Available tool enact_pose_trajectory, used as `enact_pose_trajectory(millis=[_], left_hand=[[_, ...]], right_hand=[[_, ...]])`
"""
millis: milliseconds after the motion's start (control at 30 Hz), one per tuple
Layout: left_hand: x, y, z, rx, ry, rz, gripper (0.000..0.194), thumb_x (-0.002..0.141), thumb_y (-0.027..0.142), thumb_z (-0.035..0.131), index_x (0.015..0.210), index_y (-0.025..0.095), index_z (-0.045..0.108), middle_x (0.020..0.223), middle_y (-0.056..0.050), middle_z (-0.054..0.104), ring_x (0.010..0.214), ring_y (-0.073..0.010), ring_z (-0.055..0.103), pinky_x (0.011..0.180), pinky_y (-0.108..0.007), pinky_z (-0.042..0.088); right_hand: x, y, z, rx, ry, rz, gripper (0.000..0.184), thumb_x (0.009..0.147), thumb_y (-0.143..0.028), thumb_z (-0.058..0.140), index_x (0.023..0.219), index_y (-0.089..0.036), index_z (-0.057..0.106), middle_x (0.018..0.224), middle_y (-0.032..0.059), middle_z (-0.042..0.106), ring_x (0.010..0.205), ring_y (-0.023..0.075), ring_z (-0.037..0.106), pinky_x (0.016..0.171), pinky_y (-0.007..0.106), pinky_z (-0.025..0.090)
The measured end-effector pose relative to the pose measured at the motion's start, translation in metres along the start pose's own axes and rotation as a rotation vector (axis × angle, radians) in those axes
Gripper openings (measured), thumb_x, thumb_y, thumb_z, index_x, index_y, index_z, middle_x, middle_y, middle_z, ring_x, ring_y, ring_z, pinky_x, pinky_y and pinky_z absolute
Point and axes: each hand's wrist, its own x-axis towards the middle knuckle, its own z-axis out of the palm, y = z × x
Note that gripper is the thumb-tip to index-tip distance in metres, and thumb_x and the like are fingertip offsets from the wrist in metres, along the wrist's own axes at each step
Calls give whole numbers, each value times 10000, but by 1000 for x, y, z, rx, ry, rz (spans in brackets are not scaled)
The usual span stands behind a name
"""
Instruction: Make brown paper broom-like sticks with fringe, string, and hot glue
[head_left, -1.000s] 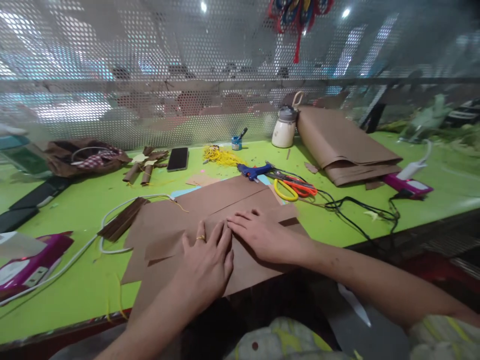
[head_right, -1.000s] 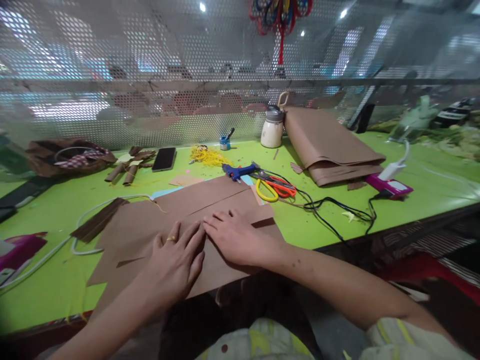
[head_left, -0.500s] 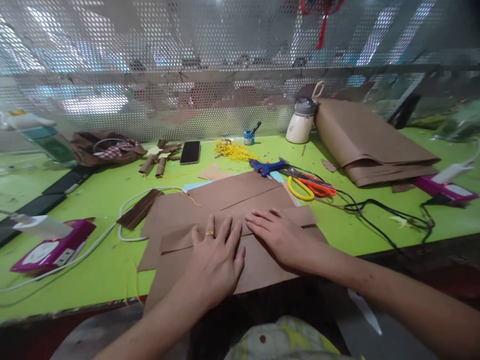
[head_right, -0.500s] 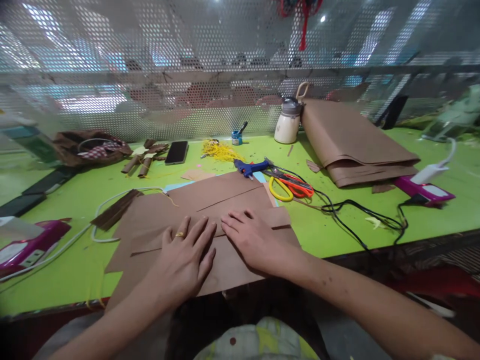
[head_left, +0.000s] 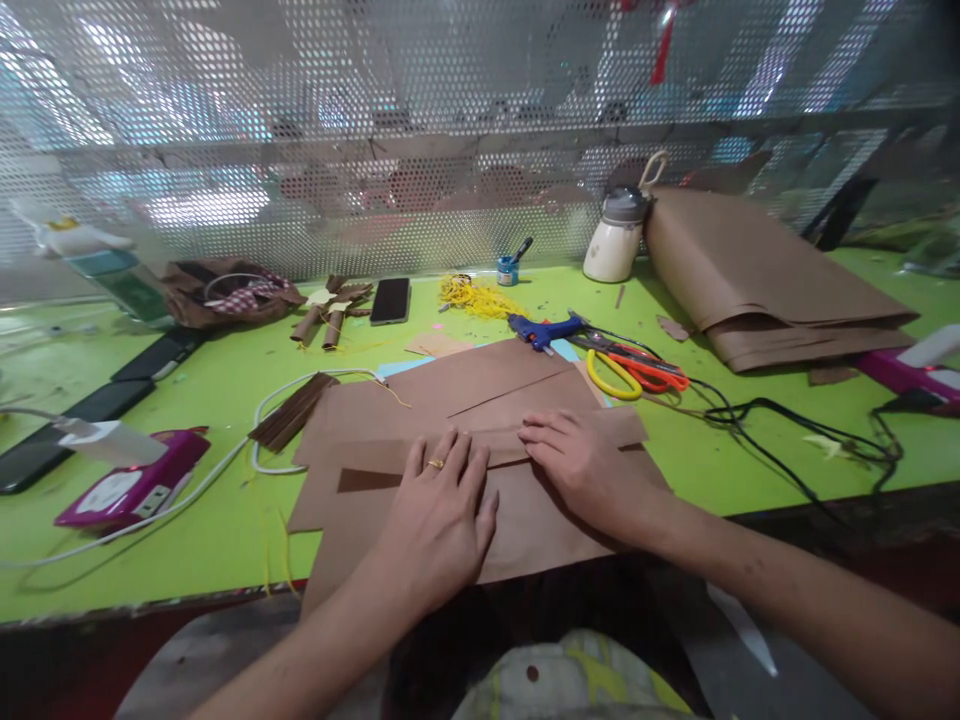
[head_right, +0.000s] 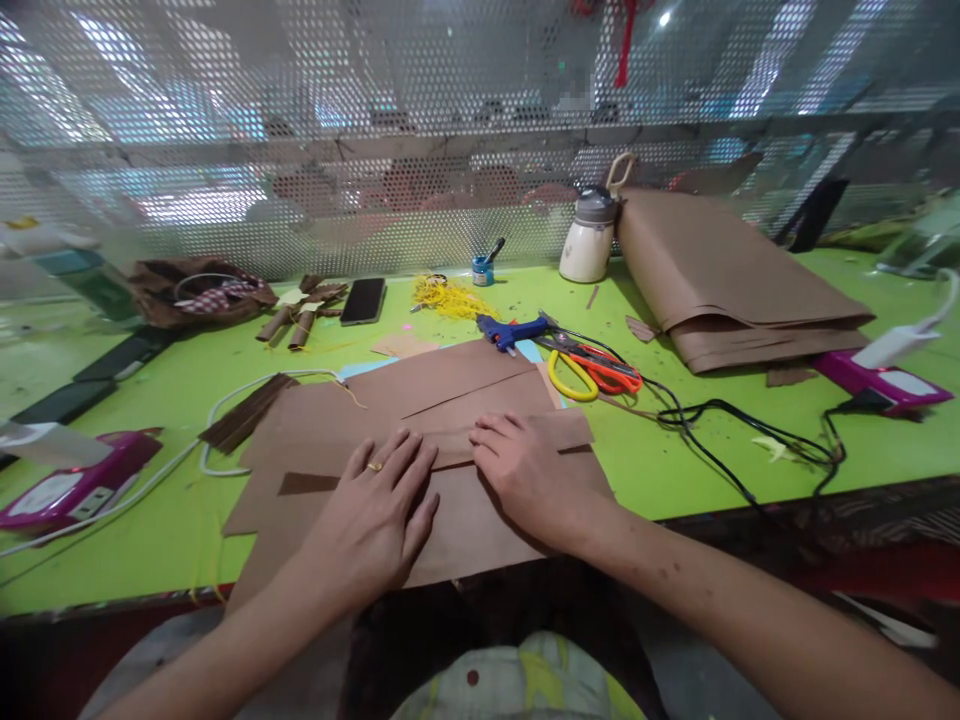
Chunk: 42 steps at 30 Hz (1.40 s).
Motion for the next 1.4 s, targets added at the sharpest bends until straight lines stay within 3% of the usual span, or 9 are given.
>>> enact_pose_trajectory(millis=[367, 533, 733, 1000, 1267, 1400], left_hand=[[3, -1, -2, -45, -30, 17, 458, 929, 357, 387, 1312, 137, 509, 1412, -163, 449, 1301, -335, 389, 1013, -535, 324], [3, -2, -2, -16, -37, 28, 471, 934, 346, 366, 1344, 140, 473, 1414, -157, 448, 1289, -327, 396, 1003, -528, 326], [5, -2, -5, -1, -22, 56, 455, 933, 333, 366, 1317, 123, 493, 1391, -160, 469, 1257, -317, 418, 982, -507, 346], [4, -4, 1, 40, -4, 67, 453, 934, 338, 368, 1309, 134, 519, 1397, -172, 465, 1262, -351, 423, 963, -535, 344], [8, -6, 2, 61, 31, 87, 458, 919, 346, 404, 1306, 136, 528, 1374, -168, 494, 1251, -357, 441, 957, -537, 358], [8, -8, 3, 66, 26, 98, 469, 914, 354, 404, 1309, 133, 525, 1381, -171, 486, 1258, -361, 433, 954, -536, 361]], right_hand=[[1, 1, -6, 34, -91, 10, 289, 845, -25, 440, 1049, -56, 643, 1117, 173, 652, 1118, 263, 531, 971, 440, 459], [14, -8, -17, 96, -236, 14, 508, 770, -18, 460, 1272, -80, 509, 1342, 163, 520, 1259, 270, 420, 1037, 468, 383], [27, -16, -20, 46, -363, -17, 491, 877, -79, 333, 1361, -62, 417, 1405, 164, 461, 1326, 275, 349, 1049, 496, 339], [7, -9, -16, -85, -340, 13, 497, 889, -122, 354, 1375, -34, 406, 1427, 192, 432, 1353, 280, 327, 1078, 495, 293], [-26, 15, -23, -194, -230, 169, 444, 960, -287, 362, 1318, -56, 487, 1366, 182, 511, 1314, 287, 396, 1082, 516, 287], [-45, 29, -31, -235, -239, 238, 480, 956, -361, 381, 1300, -51, 505, 1367, 180, 511, 1309, 299, 400, 1059, 505, 327]])
